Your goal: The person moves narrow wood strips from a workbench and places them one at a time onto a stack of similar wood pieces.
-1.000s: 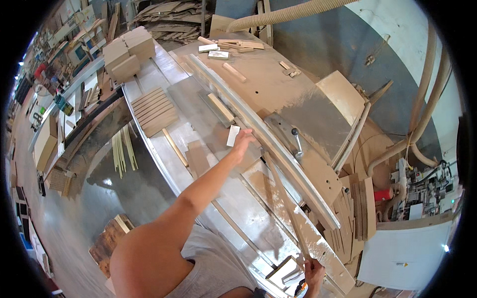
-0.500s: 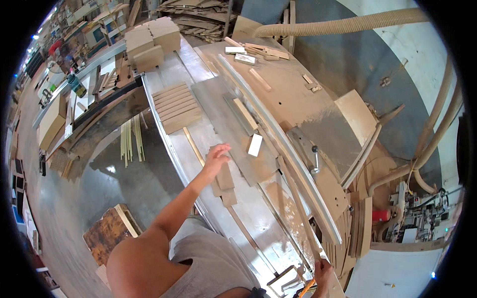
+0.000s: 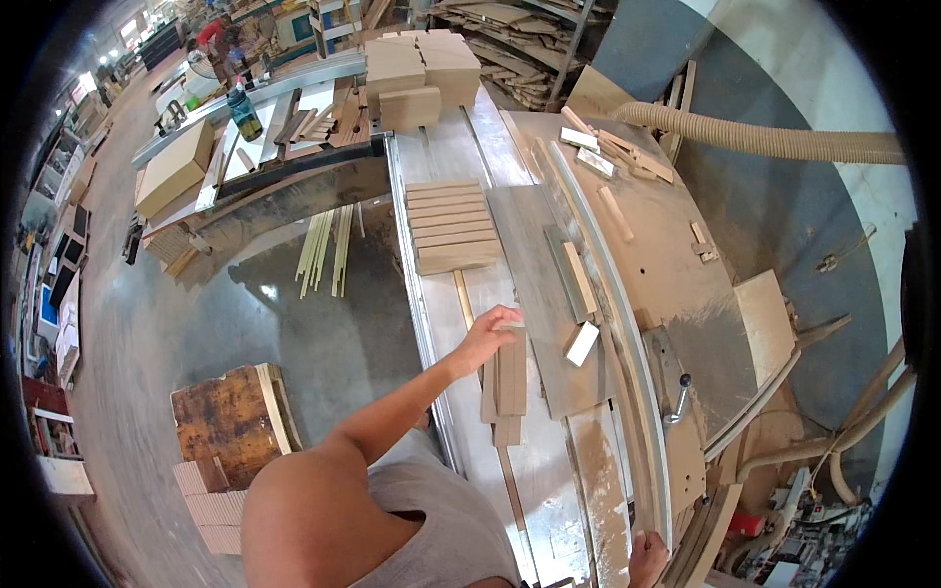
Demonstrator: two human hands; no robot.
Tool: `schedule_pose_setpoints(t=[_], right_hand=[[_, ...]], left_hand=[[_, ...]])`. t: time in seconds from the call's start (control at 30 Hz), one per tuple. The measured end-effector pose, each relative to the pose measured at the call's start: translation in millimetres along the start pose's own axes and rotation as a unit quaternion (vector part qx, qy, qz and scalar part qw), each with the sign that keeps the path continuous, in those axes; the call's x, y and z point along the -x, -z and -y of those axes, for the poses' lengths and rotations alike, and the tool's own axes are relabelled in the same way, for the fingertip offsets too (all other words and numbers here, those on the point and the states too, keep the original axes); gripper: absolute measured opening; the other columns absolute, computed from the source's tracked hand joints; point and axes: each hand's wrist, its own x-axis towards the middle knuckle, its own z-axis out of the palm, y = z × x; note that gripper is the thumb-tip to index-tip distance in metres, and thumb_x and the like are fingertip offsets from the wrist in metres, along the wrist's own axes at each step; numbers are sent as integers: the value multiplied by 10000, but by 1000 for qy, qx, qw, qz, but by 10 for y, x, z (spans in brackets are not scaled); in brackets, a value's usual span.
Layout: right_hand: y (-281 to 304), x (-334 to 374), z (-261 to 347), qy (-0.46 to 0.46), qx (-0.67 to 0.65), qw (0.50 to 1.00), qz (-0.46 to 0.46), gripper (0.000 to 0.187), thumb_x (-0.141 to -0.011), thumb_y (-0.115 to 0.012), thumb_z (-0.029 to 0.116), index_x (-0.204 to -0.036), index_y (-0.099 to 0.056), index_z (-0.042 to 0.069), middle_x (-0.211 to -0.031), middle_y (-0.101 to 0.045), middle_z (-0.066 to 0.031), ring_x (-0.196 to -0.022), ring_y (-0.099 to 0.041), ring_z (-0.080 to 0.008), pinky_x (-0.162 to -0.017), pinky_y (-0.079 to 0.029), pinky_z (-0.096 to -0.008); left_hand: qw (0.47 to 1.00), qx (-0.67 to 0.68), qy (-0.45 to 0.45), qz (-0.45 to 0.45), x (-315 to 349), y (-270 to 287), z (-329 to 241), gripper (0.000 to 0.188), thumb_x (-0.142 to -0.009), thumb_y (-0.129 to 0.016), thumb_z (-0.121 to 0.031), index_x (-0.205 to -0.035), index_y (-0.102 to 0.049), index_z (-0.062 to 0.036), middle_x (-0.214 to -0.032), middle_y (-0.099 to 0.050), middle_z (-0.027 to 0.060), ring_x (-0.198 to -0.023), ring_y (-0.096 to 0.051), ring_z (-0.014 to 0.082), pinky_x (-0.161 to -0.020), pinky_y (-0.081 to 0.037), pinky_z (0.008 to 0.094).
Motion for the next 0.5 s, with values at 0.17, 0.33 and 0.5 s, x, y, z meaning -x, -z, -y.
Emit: schedule_pose_setpoints(t=[0.17,0.33,0.5], right_hand=[[-17,-402,163,-44,-11,999,30,277,-869,-613,255,-792,-607,-11,-630,-561,-236,-588,-588,-409,-542,-441,-463],[76,-855,697,-65,12,995,74,299,-879,-609,263,-806,-587,-26,-672,-560,-223,-617,-552,-400,-571,-428,-452],[103,-1396,943,-4,29,998,47,251,-885,-604,240,-863,-627,-10,-750,-611,-244,-717,-611,-426,-642,-465,-487]], left_hand=[[998,-2,-60,-1,-154,220,40,324,-813,-535,81,-1097,-562,-74,-1375,-495,92,-1266,-459,182,-1038,-376,327],[994,-92,-32,43,-350,147,-128,345,-802,-511,100,-1090,-558,-83,-1379,-491,75,-1208,-473,134,-966,-408,294],[994,-89,-56,19,-939,301,-110,357,-797,-556,62,-1124,-569,-79,-1183,-560,17,-1016,-518,107,-844,-447,266]])
